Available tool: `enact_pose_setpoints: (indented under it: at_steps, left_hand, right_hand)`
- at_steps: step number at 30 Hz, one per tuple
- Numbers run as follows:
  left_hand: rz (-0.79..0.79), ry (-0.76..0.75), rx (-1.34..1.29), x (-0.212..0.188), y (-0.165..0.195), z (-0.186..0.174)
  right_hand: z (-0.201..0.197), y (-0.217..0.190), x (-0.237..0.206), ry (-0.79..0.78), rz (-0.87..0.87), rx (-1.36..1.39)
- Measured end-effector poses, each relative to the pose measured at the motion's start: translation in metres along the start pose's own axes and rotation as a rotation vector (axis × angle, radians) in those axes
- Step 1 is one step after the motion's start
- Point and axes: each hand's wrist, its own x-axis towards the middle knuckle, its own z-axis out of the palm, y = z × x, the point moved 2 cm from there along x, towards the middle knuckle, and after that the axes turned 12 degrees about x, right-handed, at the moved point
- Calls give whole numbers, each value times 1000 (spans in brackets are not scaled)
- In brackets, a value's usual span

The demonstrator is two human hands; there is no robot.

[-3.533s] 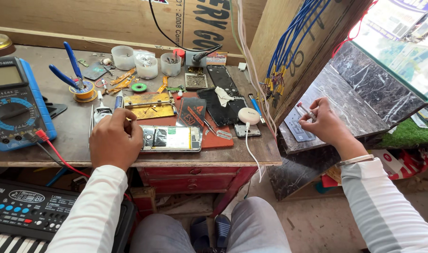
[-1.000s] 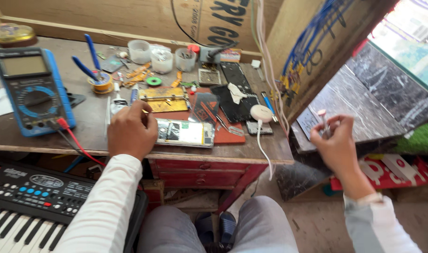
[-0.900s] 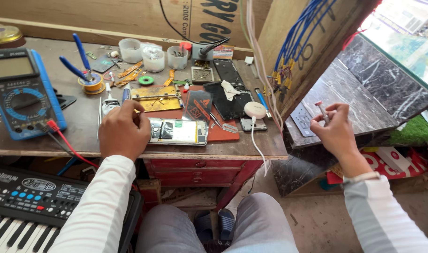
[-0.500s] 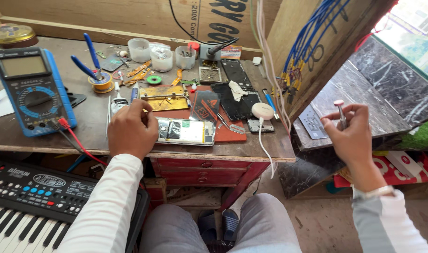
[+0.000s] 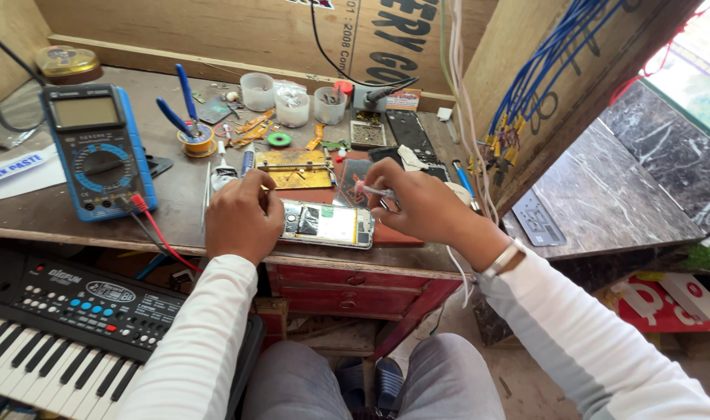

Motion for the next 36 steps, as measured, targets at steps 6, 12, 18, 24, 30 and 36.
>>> enact_pose_setpoints:
  at_steps: [6,12,18,24,30,36]
  left_hand:
    - [-21,-15,-3,2,-5,0]
    - [2,-6,-3,2,-10,3]
    - [1,0,-4,1,-11,3]
    - [-10,-7,-7,1,-7,3]
    - [-1,5,-2,3,-5,1]
    - [-7,-31,-7,3,-4,5]
  right_hand:
    - [12,5,27,-106,-43,-167]
    - [12,10,31,-179,-57,-232]
    - [17,7,33,-209,-73,-299]
    - [20,11,32,-227,-17,-353]
    - [21,11,18,-110,-153,-289]
    - [20,17,33,-275,83,-297]
